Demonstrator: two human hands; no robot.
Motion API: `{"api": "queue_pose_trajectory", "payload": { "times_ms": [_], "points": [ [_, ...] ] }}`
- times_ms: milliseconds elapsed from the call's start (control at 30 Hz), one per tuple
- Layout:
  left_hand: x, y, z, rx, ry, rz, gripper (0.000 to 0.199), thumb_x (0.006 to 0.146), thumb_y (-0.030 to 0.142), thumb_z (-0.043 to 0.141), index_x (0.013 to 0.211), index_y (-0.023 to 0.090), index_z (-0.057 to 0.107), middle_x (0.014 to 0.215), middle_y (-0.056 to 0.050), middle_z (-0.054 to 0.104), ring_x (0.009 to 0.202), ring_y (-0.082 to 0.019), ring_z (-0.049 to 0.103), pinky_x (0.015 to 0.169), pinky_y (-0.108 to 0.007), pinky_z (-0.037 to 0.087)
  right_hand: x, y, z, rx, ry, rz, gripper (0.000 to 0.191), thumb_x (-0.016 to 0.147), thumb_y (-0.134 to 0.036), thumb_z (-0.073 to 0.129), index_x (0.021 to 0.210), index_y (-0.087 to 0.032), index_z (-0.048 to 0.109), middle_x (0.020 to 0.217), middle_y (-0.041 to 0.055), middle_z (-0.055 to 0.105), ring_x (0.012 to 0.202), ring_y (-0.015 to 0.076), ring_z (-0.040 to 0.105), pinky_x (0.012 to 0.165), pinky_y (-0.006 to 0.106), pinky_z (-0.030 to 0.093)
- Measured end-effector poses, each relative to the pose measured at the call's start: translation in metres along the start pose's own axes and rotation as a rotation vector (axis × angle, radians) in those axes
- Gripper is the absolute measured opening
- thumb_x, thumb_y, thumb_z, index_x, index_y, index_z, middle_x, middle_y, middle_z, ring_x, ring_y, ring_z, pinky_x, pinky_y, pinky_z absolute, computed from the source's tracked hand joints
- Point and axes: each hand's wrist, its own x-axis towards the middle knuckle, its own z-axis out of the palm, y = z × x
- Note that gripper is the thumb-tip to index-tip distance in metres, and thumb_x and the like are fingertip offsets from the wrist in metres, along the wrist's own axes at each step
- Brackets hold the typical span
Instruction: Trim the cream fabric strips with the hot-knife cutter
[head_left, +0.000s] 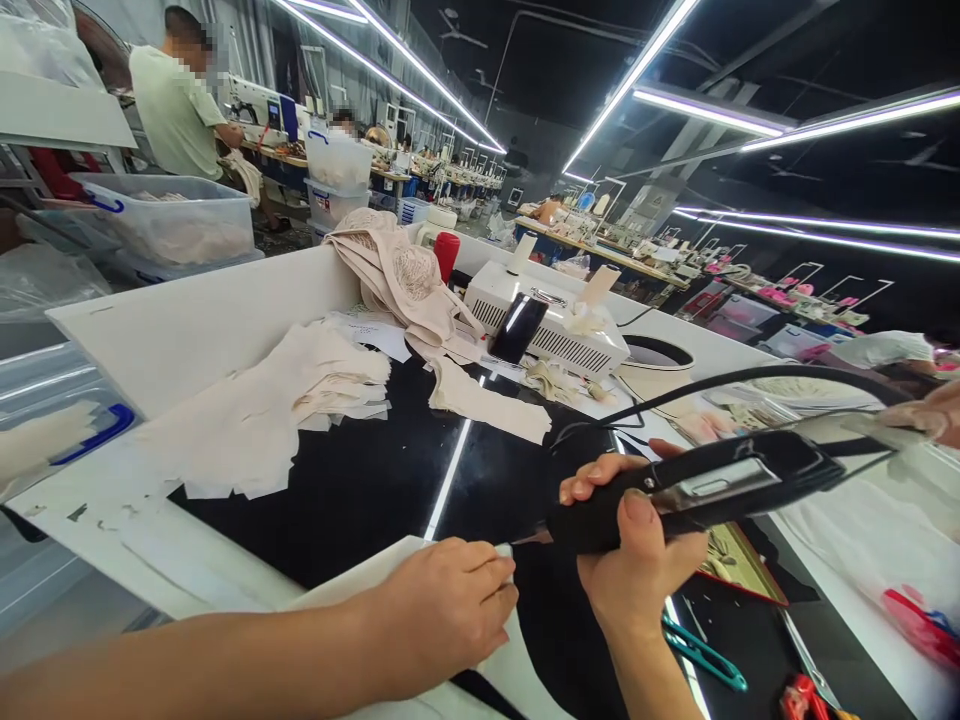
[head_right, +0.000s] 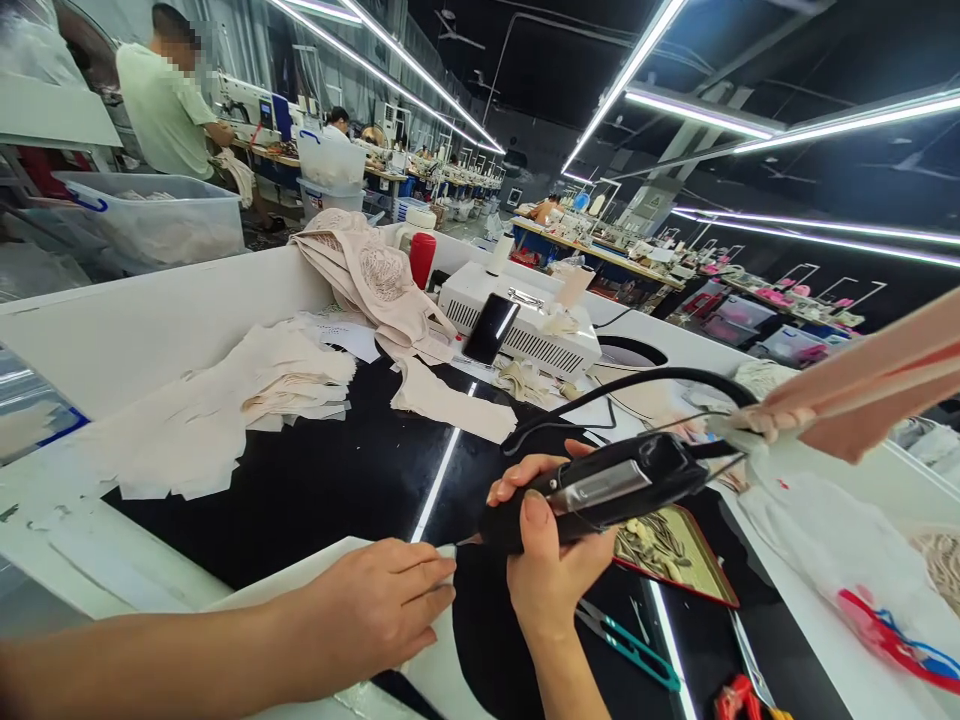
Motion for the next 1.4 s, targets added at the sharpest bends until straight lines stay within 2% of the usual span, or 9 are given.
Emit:
{"api": "queue_pose_trajectory", "payload": {
  "times_ms": [200,500,933,1200,1400],
  "points": [
    [0.0005,0.0017,-0.0009,-0.004,0.014,-0.018,0.026,0.107,0.034,0.062,0.116,0.012,0.069,0.119,-0.009,0.076,0.112,-0.021,0.070,0.089,-0.031,0.056,-0.0003,-0.0047,0.0018,0.017,0.008,-0.003,0.044,0.082,-0.035,0.084,0.120,-0.028,0.062,0.077,-0.0045,0.064,0.061,0.0144,0.058,0.052,0.028,0.056],
    [-0.0010,0.0020,0.0016,-0.003,-0.008,-0.019,0.020,0.107,0.032,0.060,0.114,0.015,0.070,0.120,-0.011,0.076,0.113,-0.021,0.070,0.096,-0.032,0.055,-0.0028,-0.0031,0.0024,0.017,-0.005,0.005,0.044,0.084,-0.037,0.085,0.121,-0.029,0.062,0.079,-0.0047,0.065,0.061,0.0141,0.059,0.053,0.028,0.057],
    [-0.0006,0.0023,0.0027,0.000,0.018,-0.027,0.021,0.107,0.031,0.060,0.114,0.014,0.070,0.119,-0.009,0.076,0.112,-0.019,0.070,0.095,-0.031,0.056,-0.0046,-0.0025,0.0029,0.002,0.025,0.035,0.036,0.087,-0.028,0.080,0.118,-0.029,0.062,0.078,-0.0050,0.064,0.062,0.0143,0.060,0.054,0.028,0.057],
    [-0.0009,0.0018,0.0036,-0.006,0.087,-0.036,0.025,0.104,0.034,0.067,0.115,0.012,0.070,0.122,-0.006,0.076,0.113,-0.018,0.068,0.094,-0.030,0.055,-0.0049,-0.0016,0.0055,0.019,0.002,0.012,0.036,0.087,-0.028,0.079,0.118,-0.028,0.061,0.078,-0.0050,0.064,0.062,0.0140,0.059,0.054,0.028,0.057],
    [-0.0022,0.0011,0.0037,-0.035,0.047,-0.074,0.025,0.102,0.037,0.071,0.114,0.015,0.068,0.123,-0.004,0.075,0.109,-0.018,0.068,0.088,-0.031,0.053,-0.0054,-0.0019,0.0056,0.016,0.022,0.033,0.036,0.086,-0.029,0.079,0.116,-0.028,0.060,0.077,-0.0055,0.063,0.060,0.0137,0.059,0.053,0.028,0.056]
  ]
}}
